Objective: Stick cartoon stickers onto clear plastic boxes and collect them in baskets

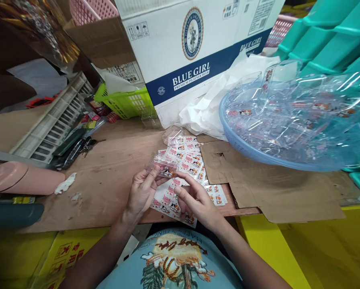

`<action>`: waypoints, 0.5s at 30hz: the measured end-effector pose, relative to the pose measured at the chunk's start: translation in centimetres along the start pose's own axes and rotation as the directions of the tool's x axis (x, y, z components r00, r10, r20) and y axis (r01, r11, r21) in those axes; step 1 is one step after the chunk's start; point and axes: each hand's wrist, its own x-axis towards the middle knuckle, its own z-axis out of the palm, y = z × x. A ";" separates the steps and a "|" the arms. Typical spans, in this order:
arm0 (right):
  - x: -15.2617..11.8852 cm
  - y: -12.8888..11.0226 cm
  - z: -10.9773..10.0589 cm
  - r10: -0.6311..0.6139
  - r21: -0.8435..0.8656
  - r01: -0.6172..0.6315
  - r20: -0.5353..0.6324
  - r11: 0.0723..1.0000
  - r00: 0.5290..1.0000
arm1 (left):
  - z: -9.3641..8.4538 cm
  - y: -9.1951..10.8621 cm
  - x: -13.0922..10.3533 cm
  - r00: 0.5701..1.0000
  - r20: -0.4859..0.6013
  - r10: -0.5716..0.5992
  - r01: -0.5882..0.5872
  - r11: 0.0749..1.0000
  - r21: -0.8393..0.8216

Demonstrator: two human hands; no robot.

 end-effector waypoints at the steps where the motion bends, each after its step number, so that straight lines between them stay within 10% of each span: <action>1: -0.1 0.0 0.1 -0.048 -0.138 0.038 -0.072 0.990 0.996 | 0.1 -0.1 0.0 1.000 -0.013 0.015 -0.015 1.000 0.011; 5: 0.2 0.3 -0.2 -0.389 -0.589 0.157 -0.290 0.793 0.874 | 0.4 -0.1 -0.2 0.996 -0.064 0.058 -0.056 0.998 0.022; 12: 1.9 -0.8 0.5 -0.514 -0.531 0.312 -0.288 0.788 0.808 | 2.6 0.0 -1.3 0.999 0.041 0.019 -0.022 0.997 0.070; 15: 1.4 -3.9 -0.7 -0.680 -0.662 0.405 -0.221 0.631 0.699 | 3.8 0.6 -1.9 0.989 0.149 -0.008 -0.002 0.998 0.065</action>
